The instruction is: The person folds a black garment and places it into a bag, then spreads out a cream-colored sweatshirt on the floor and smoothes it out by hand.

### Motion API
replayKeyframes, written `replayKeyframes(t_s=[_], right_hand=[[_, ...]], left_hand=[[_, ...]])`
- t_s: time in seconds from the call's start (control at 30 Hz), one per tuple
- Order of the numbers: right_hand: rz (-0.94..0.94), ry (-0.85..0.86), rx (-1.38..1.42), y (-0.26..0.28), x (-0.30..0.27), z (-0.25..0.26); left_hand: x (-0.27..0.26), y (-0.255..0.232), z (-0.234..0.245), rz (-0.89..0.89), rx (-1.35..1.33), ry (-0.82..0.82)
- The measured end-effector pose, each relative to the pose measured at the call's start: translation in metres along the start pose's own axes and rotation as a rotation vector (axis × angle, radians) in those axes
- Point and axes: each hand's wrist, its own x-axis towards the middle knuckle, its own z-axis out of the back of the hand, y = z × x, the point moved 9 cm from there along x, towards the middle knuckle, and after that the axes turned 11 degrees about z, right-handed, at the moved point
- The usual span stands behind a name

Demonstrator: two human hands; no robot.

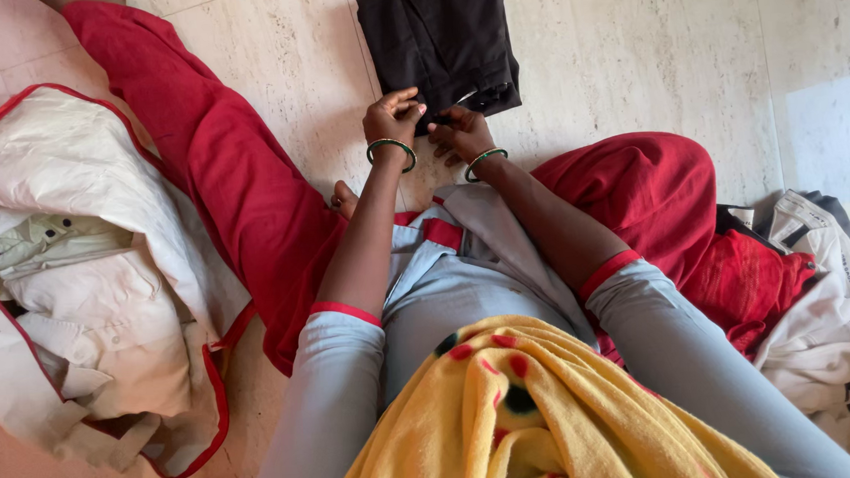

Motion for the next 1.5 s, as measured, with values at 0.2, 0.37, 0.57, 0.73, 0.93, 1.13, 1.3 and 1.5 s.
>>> replayKeyframes(t_s=[0.2, 0.37, 0.57, 0.73, 0.93, 1.13, 1.3, 1.5], right_hand=[[0.024, -0.134, 0.190, 0.026, -0.005, 0.004], [-0.146, -0.106, 0.391, 0.010, 0.005, -0.007], [-0.264, -0.072, 0.452, -0.005, 0.005, -0.005], [-0.278, -0.043, 0.360, -0.008, 0.005, -0.003], [-0.279, -0.089, 0.256, -0.007, 0.005, 0.003], [-0.257, -0.199, 0.233, -0.010, 0.005, 0.010], [-0.256, -0.172, 0.209, -0.010, 0.005, 0.011], [-0.234, -0.128, 0.239, -0.011, 0.008, 0.009]], left_hand=[[0.021, 0.026, -0.010, 0.021, -0.115, 0.041], [0.019, 0.027, -0.009, 0.047, -0.066, 0.013], [0.007, 0.006, -0.001, -0.065, 0.125, -0.081], [0.002, -0.010, 0.000, -0.206, 0.351, -0.151], [0.024, 0.007, 0.000, -0.135, 0.234, -0.039], [0.007, 0.002, 0.002, -0.213, 0.254, -0.117], [-0.001, -0.007, -0.005, -0.303, 0.361, -0.116], [0.005, -0.007, -0.011, -0.209, 0.531, -0.057]])
